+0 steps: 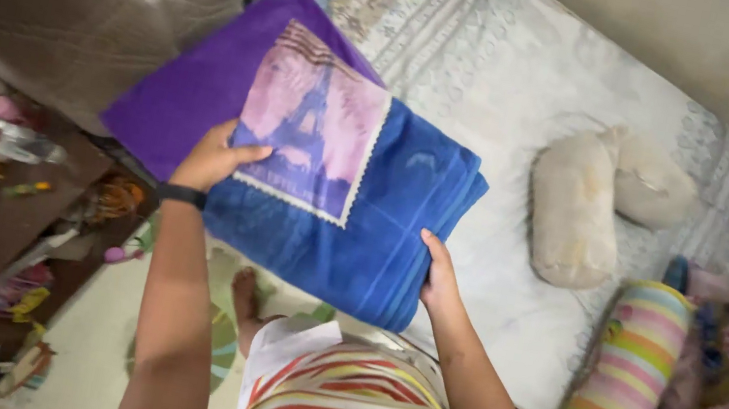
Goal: Folding a blanket, organizing toiletries, and managing electronic devices and cables in a bedroom.
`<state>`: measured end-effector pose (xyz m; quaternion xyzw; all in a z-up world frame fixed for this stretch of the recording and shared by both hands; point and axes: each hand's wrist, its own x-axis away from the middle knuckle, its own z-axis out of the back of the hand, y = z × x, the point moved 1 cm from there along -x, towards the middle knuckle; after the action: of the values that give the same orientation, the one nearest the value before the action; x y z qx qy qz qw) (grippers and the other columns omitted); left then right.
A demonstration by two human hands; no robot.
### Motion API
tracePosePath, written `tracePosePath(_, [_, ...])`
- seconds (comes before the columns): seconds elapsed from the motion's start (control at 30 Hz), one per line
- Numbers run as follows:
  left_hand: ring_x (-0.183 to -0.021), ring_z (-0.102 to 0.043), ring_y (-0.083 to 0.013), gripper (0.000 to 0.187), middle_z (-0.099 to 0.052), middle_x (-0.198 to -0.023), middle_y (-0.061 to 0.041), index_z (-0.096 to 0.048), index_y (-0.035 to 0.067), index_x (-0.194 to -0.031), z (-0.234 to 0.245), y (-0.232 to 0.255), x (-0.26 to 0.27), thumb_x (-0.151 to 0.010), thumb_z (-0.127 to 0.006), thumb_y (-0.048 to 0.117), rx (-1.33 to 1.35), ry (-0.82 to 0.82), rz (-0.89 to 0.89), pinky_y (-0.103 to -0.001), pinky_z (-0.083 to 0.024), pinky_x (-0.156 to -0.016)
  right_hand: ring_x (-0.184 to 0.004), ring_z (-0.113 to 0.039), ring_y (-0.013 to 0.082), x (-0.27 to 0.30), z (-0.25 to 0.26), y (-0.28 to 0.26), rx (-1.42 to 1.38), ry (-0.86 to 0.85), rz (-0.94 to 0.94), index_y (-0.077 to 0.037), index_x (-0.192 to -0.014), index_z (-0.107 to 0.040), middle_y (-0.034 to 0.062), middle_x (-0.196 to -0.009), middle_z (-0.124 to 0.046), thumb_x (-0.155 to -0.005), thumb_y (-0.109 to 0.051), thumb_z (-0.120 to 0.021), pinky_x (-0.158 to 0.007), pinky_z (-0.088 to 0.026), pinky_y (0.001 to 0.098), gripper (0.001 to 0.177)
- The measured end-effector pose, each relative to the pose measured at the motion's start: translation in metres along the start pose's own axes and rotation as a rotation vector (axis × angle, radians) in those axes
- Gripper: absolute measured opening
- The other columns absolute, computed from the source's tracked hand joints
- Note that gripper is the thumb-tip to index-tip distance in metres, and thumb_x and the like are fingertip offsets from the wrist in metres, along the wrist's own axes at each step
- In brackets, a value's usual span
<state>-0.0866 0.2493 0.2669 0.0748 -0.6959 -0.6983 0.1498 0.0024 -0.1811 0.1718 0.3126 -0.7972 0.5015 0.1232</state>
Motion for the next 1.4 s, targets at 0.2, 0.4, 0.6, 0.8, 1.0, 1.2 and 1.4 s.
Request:
tracePosePath(0.2, [-0.104, -0.068, -0.0157, 0.053, -0.074, -0.117, -0.007, -0.065, -0.001, -0.129, 0.105, 0.013, -0.04, -0.084, -0.081, 0.021, -0.07, 0.05, 0.008, -0.031, -0.052, -0.094, -0.118, -0.065, 0.0327, -0.037, -0.105, 0.03, -0.027, 0.059, -0.055, -0.002, -0.138, -0.056, 0.0181, -0.131, -0.067, -0.081, -0.037, -0.072, -0.104, -0.051, 0.048, 0.069])
tracePosePath(0.4, [-0.102, -0.067, -0.0132, 0.051, -0.074, -0.115, -0.004, -0.066, 0.001, -0.128, 0.197, -0.013, -0.091, -0.084, -0.081, 0.02, -0.091, 0.032, -0.089, -0.03, -0.052, -0.094, -0.118, -0.065, 0.0338, -0.084, -0.182, 0.075, -0.033, 0.055, -0.063, -0.002, -0.139, -0.055, 0.0188, -0.132, -0.066, -0.078, -0.033, -0.069, -0.105, -0.051, 0.0488, 0.069])
tracePosePath(0.6, [-0.102, -0.065, -0.0116, 0.046, -0.073, -0.115, -0.006, -0.068, -0.001, -0.127, 0.259, -0.026, -0.137, -0.09, -0.082, 0.022, -0.118, -0.008, -0.125, -0.03, -0.052, -0.094, -0.116, -0.065, 0.0336, -0.127, -0.234, 0.106, -0.076, 0.068, -0.079, -0.004, -0.137, -0.056, 0.0184, -0.13, -0.066, -0.077, -0.033, -0.069, -0.104, -0.052, 0.049, 0.068])
tracePosePath(0.8, [-0.108, -0.067, -0.0335, 0.057, -0.071, -0.118, -0.024, -0.064, 0.001, -0.136, 0.287, -0.062, -0.18, -0.092, -0.077, 0.034, -0.52, 0.213, -0.228, -0.043, -0.05, -0.092, -0.113, -0.064, 0.0302, -0.152, -0.269, 0.115, 0.273, 0.117, -0.133, -0.005, -0.14, -0.054, 0.0161, -0.128, -0.065, -0.078, -0.042, -0.072, -0.095, -0.052, 0.0478, 0.074])
tracePosePath(1.0, [-0.118, -0.058, -0.0436, 0.071, -0.063, -0.128, -0.025, -0.055, 0.004, -0.143, 0.262, -0.11, -0.162, -0.086, -0.078, 0.04, -0.879, 0.21, -0.233, -0.052, -0.047, -0.1, -0.119, -0.064, 0.0378, -0.169, -0.257, 0.146, 0.991, 0.372, 0.146, -0.007, -0.153, -0.033, 0.0205, -0.133, -0.063, -0.076, -0.035, -0.078, -0.101, -0.051, 0.0489, 0.093])
tracePosePath(1.2, [-0.128, -0.052, -0.0439, 0.067, -0.057, -0.139, -0.026, -0.058, 0.008, -0.138, 0.201, -0.18, -0.13, -0.083, -0.08, 0.04, -0.876, 0.141, -0.27, -0.052, -0.043, -0.104, -0.134, -0.047, 0.0468, -0.15, -0.314, 0.15, 1.379, 0.17, 0.635, -0.001, -0.155, -0.033, 0.0309, -0.146, -0.047, -0.079, -0.029, -0.083, -0.112, -0.04, 0.0477, 0.095])
tracePosePath(1.4, [-0.134, -0.049, -0.0443, 0.059, -0.054, -0.145, -0.023, -0.056, 0.011, -0.141, 0.163, -0.161, -0.093, -0.09, -0.073, 0.034, -0.822, 0.168, -0.342, -0.056, -0.039, -0.11, -0.135, -0.048, 0.0471, -0.135, -0.361, 0.135, 1.399, 0.081, 0.724, -0.001, -0.155, -0.034, 0.0303, -0.147, -0.047, -0.084, -0.024, -0.077, -0.113, -0.041, 0.0467, 0.087])
